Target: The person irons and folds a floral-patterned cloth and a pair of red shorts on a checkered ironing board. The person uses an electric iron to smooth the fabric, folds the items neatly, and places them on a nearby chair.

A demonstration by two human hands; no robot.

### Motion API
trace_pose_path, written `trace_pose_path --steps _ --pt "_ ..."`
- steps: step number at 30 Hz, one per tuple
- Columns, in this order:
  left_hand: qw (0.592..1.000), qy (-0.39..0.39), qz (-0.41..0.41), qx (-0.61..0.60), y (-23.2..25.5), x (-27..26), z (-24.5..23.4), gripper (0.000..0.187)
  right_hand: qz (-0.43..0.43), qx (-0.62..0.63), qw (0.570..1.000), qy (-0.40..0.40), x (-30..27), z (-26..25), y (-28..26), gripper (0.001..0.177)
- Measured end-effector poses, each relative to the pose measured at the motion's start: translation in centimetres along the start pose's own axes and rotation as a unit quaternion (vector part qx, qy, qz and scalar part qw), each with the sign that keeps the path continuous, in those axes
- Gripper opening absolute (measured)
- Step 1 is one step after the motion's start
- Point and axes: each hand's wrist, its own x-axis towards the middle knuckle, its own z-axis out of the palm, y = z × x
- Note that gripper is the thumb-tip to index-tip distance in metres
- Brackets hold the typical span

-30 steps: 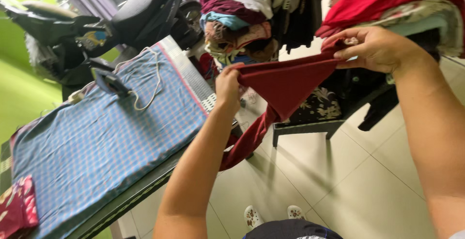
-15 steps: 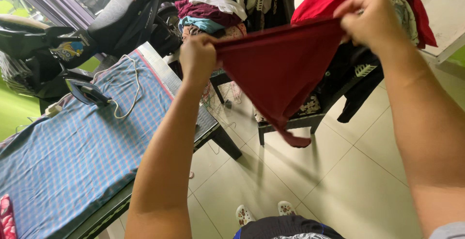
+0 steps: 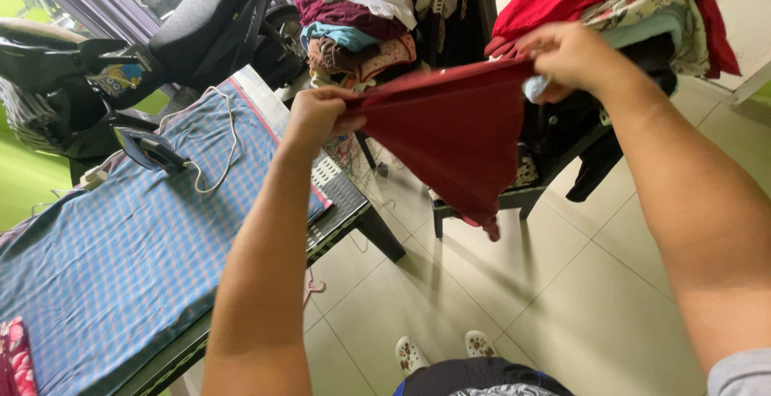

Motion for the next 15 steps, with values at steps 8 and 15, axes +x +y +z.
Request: trace_pose_path --steps 8,15 --pt "0.997 -0.009 0.028 -0.065 0.8 -0.4 -1.5 0.030 -0.008 0.158 0.987 0.002 0.0 1.8 0.1 0.039" --pt "0.997 0.028 0.063 0.028 -0.7 -0.1 -3.8 0.031 -0.047 0.259 0.965 0.003 -0.7 3.6 0.9 0.031"
